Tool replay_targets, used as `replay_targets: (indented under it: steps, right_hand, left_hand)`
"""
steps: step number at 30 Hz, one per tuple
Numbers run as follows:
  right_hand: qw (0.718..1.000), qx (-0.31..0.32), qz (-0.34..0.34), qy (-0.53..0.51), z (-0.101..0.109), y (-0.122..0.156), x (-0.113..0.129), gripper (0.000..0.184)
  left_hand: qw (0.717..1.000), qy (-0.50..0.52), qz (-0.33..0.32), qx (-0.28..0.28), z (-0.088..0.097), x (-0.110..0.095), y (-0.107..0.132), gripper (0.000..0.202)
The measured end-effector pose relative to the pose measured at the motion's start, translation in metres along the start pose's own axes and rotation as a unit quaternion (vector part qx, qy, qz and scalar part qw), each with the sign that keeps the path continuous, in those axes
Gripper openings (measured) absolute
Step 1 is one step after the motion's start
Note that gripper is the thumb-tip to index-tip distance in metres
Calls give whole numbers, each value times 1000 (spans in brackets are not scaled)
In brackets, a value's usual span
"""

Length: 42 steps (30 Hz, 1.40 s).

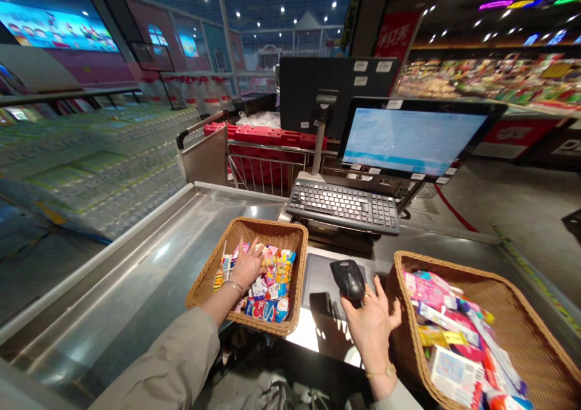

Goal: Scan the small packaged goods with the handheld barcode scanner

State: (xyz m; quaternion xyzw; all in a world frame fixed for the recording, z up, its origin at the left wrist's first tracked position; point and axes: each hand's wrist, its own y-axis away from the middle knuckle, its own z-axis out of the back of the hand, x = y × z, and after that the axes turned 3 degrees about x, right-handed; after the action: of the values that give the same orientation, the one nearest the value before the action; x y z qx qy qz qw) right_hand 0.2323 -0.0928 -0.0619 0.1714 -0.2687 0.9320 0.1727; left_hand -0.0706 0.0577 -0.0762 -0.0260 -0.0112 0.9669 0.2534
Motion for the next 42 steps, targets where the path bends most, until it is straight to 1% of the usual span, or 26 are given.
replay_targets:
  steps: [2,8,12,16,19,24,30,33,37,42]
  right_hand:
    - [1000,-1,-2,-1,1,0,1,39]
    - [1000,-6,-1,-10,6,1,0,35]
    - [1000,-5,6,-14,10,0,1,34]
    - [1000,11,22,-13,15,-1,5,31]
    - [999,10,37,-12,17,-1,7,27]
    - [997,2,79,-17,20,-2,12,24]
    - [995,13,98,-29,24,-2,17,23]
    - [994,20,106,-32,27,-3,20,20]
    - [991,25,126,-27,32,-3,24,17]
    - [989,20,144,-24,36,-2,28,14]
  left_hand:
    - [1000,4,10,0,1,-1,-2,14]
    - [1000,-1,22,-7,0,0,-2,15]
    - [999,13,30,-33,1,5,-1,17]
    - [998,9,39,-55,6,6,-2,20]
    - [997,-10,36,-66,12,4,-3,16]
    - [995,-26,24,-94,27,-4,-2,10]
    - [994,-13,22,-111,51,-19,-6,8]
    - [993,-6,16,-118,60,-29,-9,8]
    - [991,-7,1,-136,67,-40,-11,9]
    - [987,-15,-25,-160,70,-51,-14,10]
